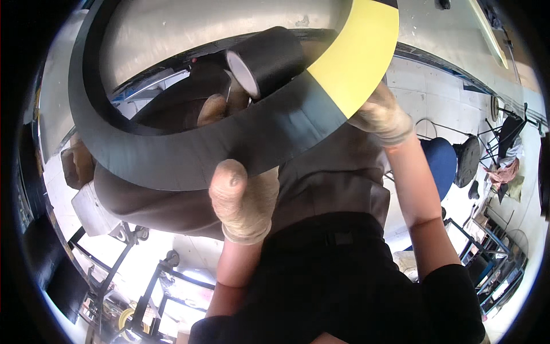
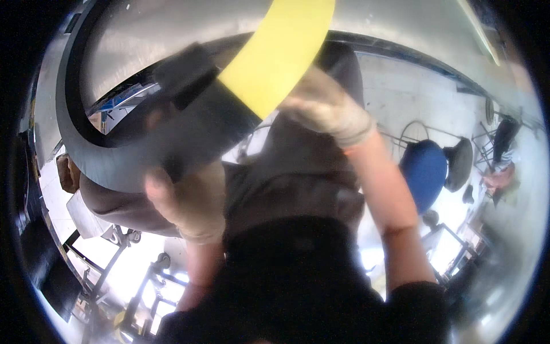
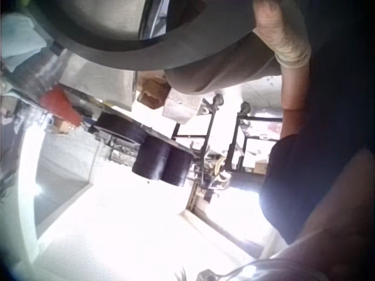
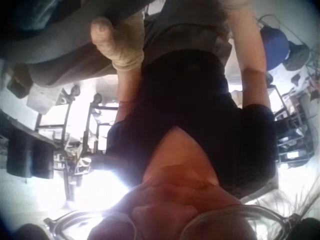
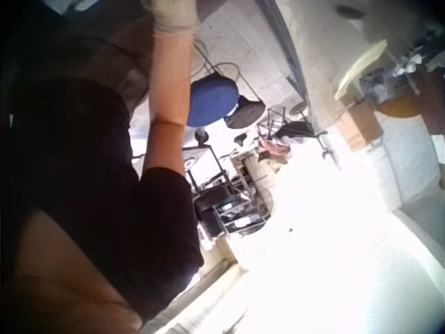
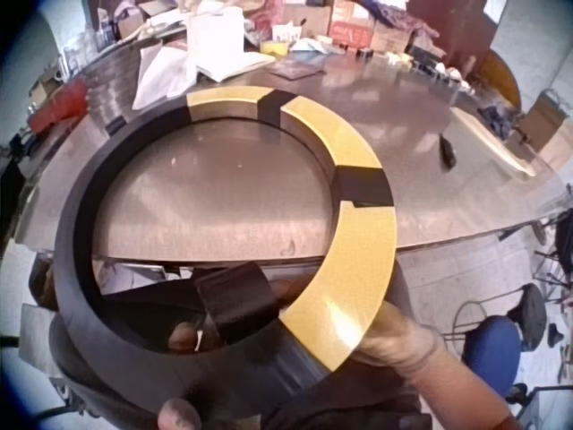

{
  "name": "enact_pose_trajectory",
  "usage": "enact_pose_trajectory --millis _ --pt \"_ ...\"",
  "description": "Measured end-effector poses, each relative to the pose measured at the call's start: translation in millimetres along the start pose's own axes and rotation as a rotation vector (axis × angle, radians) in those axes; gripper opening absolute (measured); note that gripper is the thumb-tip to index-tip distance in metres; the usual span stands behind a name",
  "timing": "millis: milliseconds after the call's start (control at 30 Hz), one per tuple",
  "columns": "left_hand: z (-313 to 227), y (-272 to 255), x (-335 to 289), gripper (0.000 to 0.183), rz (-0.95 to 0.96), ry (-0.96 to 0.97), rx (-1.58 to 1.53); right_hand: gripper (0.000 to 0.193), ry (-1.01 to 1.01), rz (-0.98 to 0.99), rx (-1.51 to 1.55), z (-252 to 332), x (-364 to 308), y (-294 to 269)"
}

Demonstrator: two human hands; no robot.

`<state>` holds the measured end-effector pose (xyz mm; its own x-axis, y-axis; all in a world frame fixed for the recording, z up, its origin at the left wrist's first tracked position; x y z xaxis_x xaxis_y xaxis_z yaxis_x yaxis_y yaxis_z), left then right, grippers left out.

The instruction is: Wrapping black tape around a circular black and yellow object.

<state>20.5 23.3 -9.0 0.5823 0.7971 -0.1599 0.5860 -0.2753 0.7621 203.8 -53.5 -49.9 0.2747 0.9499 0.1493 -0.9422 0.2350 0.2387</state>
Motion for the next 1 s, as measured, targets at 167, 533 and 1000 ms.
enact_pose_trajectory --millis 167,533,1000 --pt "20 -9 -20 0.073 -0.142 0.028 0.246 0.043 0.295 0.039 0.384 105 -2 -2" --pt "-2 -22 5 0.072 0.041 0.128 0.17 0.03 0.535 0.208 0.44 111 44 88" --pt "-21 -32 1 0.07 -0.041 0.172 0.295 0.027 -0.287 0.145 -0.355 -29 37 45"
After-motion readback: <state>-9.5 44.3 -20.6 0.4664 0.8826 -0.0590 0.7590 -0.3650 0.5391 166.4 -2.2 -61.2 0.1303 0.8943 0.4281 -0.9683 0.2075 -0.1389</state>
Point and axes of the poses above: each hand's wrist, its own x-axis towards the middle knuckle, its own y-axis out of the palm, z = x × y, the point moved 3 cm from there along x, towards the middle knuckle, and after that the axes turned 9 degrees about x, right-handed, at the moved point
